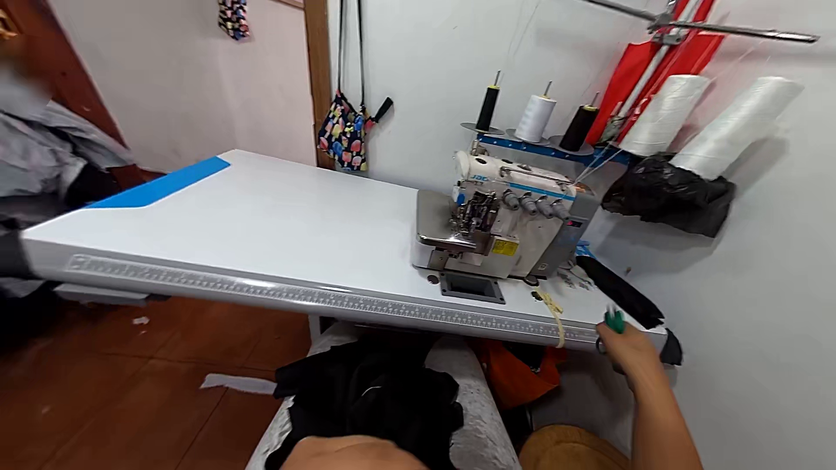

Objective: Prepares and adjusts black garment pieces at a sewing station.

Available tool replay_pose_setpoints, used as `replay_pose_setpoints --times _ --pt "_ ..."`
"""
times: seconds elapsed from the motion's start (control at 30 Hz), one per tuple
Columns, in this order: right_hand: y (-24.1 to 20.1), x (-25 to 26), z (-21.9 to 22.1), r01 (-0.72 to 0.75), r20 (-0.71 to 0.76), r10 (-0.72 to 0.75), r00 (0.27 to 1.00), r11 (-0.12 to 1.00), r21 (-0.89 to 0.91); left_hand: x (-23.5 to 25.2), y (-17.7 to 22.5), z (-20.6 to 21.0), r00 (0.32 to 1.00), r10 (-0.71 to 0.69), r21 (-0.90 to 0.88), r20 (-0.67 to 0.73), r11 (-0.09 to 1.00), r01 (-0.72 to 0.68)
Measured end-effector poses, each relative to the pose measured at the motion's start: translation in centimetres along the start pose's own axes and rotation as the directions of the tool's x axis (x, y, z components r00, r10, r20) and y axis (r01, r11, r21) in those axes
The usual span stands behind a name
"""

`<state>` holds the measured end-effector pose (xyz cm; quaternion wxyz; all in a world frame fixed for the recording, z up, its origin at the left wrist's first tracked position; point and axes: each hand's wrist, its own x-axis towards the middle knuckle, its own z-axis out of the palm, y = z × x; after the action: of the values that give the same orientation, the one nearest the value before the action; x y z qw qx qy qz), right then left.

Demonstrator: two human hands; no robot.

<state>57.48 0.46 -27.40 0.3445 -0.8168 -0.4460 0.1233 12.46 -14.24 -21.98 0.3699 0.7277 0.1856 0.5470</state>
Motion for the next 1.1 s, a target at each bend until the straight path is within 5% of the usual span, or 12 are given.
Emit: replay_pose_setpoints --times 0.07,0.13,0.2,0.27,0.33,0.43,1.1 --pt "-3.9 -5.1 0.9 0.172 -0.095 -0.144 0.985 0.858 0.484 0.2 0.1 0.3 1.000 -0.006 -0.013 0.009 1.000 0.006" --pt "-8.2 -10.6 1.6 0.323 -0.164 -0.321 0.933 0.543 0.775 0.4 0.1 0.5 1.000 -0.004 -0.025 0.023 1.000 0.004" --pt "-10.6 -15.0 1.5 0.460 -0.167 -0.622 0.765 0.346 0.818 0.5 0.2 0.8 0.999 0.002 -0.022 0.033 1.000 -0.001" --pt "-12.6 -18.2 1.2 0.521 -0.079 -0.852 0.517 0.240 0.819 0.4 0.4 0.9 0.999 0.015 -0.005 0.030 1.000 -0.015" --pt "-13.4 -20.1 1.0 0.596 0.025 -0.959 0.283 0.196 0.779 0.3 0.5 0.9 0.999 0.030 0.016 0.023 0.999 -0.030" --pt "-13.7 -21.2 1.0 0.668 0.118 -0.984 0.132 0.177 0.723 0.1 0.6 1.0 0.999 0.038 0.040 0.015 0.998 -0.038" --pt "-14.3 -21.0 2.1 0.535 0.160 -0.987 0.006 0.139 0.833 0.2 0.1 0.9 0.999 0.050 0.051 -0.003 0.997 -0.050"
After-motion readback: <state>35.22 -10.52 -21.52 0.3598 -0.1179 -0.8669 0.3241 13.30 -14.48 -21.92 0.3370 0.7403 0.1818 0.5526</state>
